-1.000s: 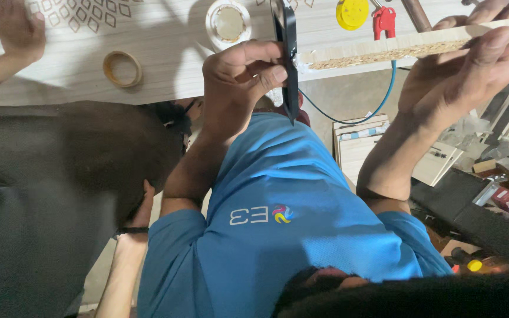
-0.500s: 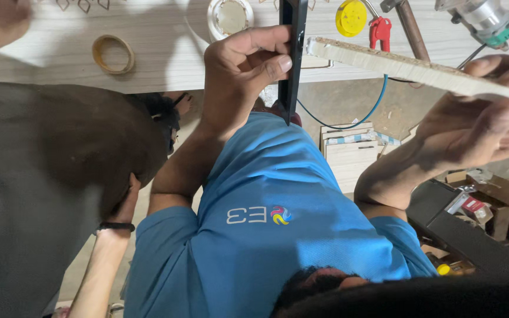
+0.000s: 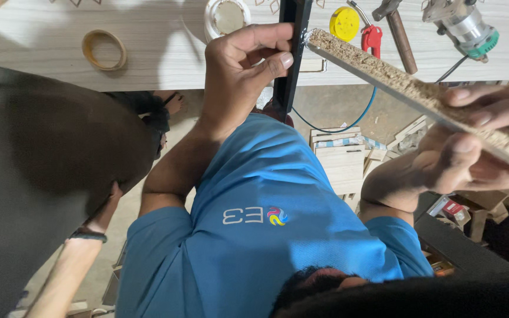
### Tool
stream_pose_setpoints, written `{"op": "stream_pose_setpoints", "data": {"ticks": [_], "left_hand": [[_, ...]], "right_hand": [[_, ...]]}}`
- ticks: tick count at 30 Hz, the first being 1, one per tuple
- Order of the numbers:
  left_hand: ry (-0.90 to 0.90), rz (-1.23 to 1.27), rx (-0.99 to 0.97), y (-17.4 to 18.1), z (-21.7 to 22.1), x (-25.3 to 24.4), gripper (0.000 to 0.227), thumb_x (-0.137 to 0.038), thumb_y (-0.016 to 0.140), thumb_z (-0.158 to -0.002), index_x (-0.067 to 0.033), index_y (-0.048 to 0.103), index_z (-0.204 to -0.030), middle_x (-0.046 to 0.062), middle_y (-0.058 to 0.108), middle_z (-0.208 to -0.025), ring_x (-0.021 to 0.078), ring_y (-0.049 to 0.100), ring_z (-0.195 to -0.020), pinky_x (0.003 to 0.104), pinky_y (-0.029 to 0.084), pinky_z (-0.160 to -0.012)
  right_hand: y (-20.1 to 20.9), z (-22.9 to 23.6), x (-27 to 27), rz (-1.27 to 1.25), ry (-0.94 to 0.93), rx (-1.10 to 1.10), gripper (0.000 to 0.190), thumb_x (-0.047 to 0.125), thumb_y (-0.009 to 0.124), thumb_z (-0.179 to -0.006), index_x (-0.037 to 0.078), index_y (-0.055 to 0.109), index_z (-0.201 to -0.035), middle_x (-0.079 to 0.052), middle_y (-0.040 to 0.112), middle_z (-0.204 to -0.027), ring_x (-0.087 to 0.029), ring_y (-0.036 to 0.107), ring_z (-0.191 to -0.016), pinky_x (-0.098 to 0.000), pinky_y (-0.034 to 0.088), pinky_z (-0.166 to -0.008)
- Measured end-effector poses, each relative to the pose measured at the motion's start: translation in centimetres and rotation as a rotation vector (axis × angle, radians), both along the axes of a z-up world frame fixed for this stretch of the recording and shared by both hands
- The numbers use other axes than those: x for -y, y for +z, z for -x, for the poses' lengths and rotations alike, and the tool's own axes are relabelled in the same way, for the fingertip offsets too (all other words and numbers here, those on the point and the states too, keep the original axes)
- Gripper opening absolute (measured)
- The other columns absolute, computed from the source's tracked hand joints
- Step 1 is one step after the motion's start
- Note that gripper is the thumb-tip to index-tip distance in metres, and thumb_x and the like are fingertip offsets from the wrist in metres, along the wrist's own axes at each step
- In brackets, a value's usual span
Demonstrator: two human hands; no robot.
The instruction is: The person applies glue to the edge of a rectangular wooden piece using a small brush. They repeatedly dip the brush into a container and spread the adhesive along the wood's edge while standing at a workbench.
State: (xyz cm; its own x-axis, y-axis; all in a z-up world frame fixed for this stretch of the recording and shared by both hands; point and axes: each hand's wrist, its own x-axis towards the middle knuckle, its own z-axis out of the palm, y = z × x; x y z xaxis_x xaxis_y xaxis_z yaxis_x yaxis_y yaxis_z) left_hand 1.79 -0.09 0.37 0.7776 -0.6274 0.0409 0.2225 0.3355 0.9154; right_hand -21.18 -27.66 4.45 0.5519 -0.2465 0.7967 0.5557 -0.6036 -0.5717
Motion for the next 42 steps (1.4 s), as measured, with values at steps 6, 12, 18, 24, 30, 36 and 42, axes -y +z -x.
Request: {"op": "stream_pose_setpoints", "data": {"ticks": [6, 12, 18, 24, 30, 36, 42], "left_hand": [[-0.013, 0.003, -0.068, -0.4, -0.2, 0.3, 0.030, 0.004, 0.074, -0.099, 0.0071, 0.068, -0.128, 0.011, 0.074, -0.110, 0.0123, 0.072, -0.098, 0.026, 0.065, -0.086], [-0.011, 0.007, -0.043, -1.1, -0.4, 0.8, 0.029, 0.004, 0.074, -0.100, 0.0056, 0.068, -0.128, 0.010, 0.074, -0.110, 0.0116, 0.073, -0.099, 0.026, 0.066, -0.086], [-0.016, 0.015, -0.074, -1.5, -0.4, 1.0, 0.030, 0.004, 0.074, -0.100, 0.0055, 0.068, -0.130, 0.009, 0.074, -0.110, 0.0114, 0.073, -0.099, 0.025, 0.065, -0.086], [-0.010, 0.008, -0.068, -1.8, -0.4, 0.9, 0.029, 0.005, 0.073, -0.101, 0.0054, 0.068, -0.129, 0.009, 0.074, -0.110, 0.0111, 0.073, -0.099, 0.025, 0.065, -0.087], [-0.052, 0.046, -0.100, -2.0, 0.1, 1.1, 0.028, 0.007, 0.072, -0.100, 0.0052, 0.068, -0.128, 0.008, 0.072, -0.110, 0.0109, 0.072, -0.099, 0.026, 0.066, -0.087], [-0.057, 0.065, -0.080, -1.7, 0.1, 0.7, 0.028, 0.006, 0.071, -0.102, 0.0039, 0.068, -0.130, 0.008, 0.072, -0.112, 0.0116, 0.073, -0.099, 0.026, 0.066, -0.089], [-0.085, 0.041, -0.015, -1.6, 0.2, 0.1, 0.026, 0.003, 0.073, -0.102, 0.0050, 0.069, -0.128, 0.010, 0.074, -0.109, 0.0129, 0.074, -0.098, 0.027, 0.067, -0.084]], "right_hand": [[4.0, -3.1, -3.4, 0.040, 0.218, -0.118, 0.048, -0.007, 0.070, -0.091, 0.012, 0.044, -0.126, -0.013, 0.060, -0.110, -0.032, 0.070, -0.110, -0.0557, 0.063, -0.099], [6.9, -4.5, -3.6, -0.063, 0.567, -0.381, 0.042, 0.024, 0.064, -0.095, 0.025, 0.048, -0.134, -0.006, 0.067, -0.121, -0.035, 0.067, -0.120, -0.0698, 0.049, -0.113], [5.4, -2.9, -2.0, 0.015, 0.640, -0.458, 0.046, 0.043, 0.058, -0.099, 0.024, 0.047, -0.140, -0.010, 0.064, -0.122, -0.035, 0.064, -0.120, -0.0687, 0.049, -0.113], [5.9, -2.4, 0.6, 0.099, 0.705, -0.467, 0.046, 0.043, 0.052, -0.105, 0.017, 0.046, -0.143, -0.013, 0.061, -0.121, -0.033, 0.065, -0.119, -0.0657, 0.051, -0.111], [3.6, -6.8, -2.6, 0.106, 0.615, -0.399, 0.034, 0.019, 0.066, -0.097, 0.003, 0.055, -0.125, -0.020, 0.066, -0.110, -0.039, 0.067, -0.110, -0.0504, 0.062, -0.092], [1.3, -7.5, -3.7, -0.056, 0.400, -0.196, 0.033, -0.002, 0.072, -0.090, -0.003, 0.056, -0.119, -0.021, 0.068, -0.101, -0.028, 0.076, -0.095, -0.0471, 0.065, -0.081], [3.0, -9.0, -3.6, 0.087, 0.247, -0.160, 0.038, -0.007, 0.072, -0.096, -0.003, 0.047, -0.124, -0.022, 0.061, -0.108, -0.030, 0.072, -0.102, -0.0496, 0.068, -0.085]]}}
